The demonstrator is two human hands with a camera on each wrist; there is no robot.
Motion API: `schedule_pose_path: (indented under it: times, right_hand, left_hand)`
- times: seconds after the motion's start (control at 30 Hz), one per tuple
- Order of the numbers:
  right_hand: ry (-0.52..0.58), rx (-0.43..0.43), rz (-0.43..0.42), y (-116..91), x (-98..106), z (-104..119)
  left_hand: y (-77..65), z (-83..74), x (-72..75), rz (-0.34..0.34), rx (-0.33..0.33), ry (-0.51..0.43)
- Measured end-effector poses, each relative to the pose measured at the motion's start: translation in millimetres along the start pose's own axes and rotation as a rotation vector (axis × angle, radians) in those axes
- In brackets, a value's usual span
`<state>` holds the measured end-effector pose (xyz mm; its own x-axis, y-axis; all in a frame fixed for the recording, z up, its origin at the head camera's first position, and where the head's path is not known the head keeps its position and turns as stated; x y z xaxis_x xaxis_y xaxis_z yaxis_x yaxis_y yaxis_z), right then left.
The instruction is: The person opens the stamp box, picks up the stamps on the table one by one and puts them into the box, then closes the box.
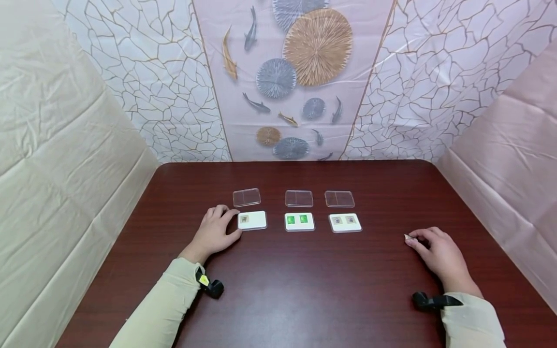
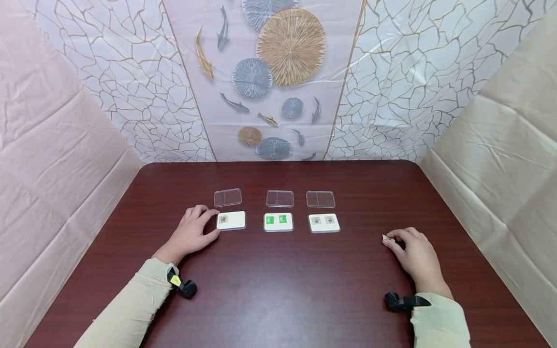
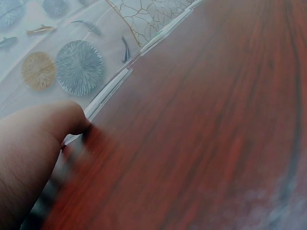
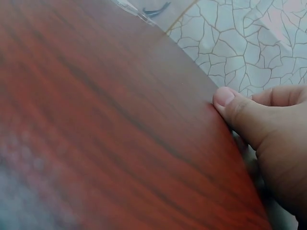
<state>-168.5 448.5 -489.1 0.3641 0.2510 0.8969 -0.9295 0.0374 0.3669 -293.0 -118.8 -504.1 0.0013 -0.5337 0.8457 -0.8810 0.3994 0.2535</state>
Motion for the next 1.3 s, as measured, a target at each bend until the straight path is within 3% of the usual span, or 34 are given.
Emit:
schedule_pose_path:
  times: [0.23,0.5,0.67,0.8,0.9,1.03,1.3]
  right_hand:
    - [-0.018,0.001,-0.016,0.8,-2.1,-0.7]
    - [0.045,-0.039,-0.127,4.3,-7.0,6.5]
    - [0.16,-0.098,-0.225,7.8,-12.6,15.2]
    - [0.32,-0.232,-0.276,13.5,-17.6,25.0]
    - [0.491,-0.323,-0.305,21.5,-22.0,38.6]
    - [0.685,-0.338,-0.342,33.4,-22.6,68.2]
    - [0.687,-0.157,-0.442,45.4,-22.6,143.8]
  left_hand:
    - [-0.3,0.7,-0.8,-0.007,-0.004,-0.001]
    - [-0.7,-1.4,0.3,-0.017,-0.015,-0.009]
    - [-0.6,-2.2,1.0,-0.007,-0.007,-0.012]
    - [-0.3,-1.5,0.7,-0.01,-0.008,-0.011]
    - [-0.3,-0.6,0.9,-0.01,-0.006,-0.009]
    - [-0.2,-0.7,1.0,-0.009,-0.007,-0.013]
    - [0.0,-1.4,1.5,0.011,0.007,-0.004]
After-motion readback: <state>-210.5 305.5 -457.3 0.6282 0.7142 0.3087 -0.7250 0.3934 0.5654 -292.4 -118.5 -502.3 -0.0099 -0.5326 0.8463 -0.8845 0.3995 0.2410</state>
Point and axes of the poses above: each hand's wrist, its own y-axis towards the middle knuckle, its own x-axis out of the back of the hand, z = x × y, the point moved 2 cm from there along y, towards the middle knuckle, and after that the axes turned 8 degrees about -y, right-handed, at the moved point
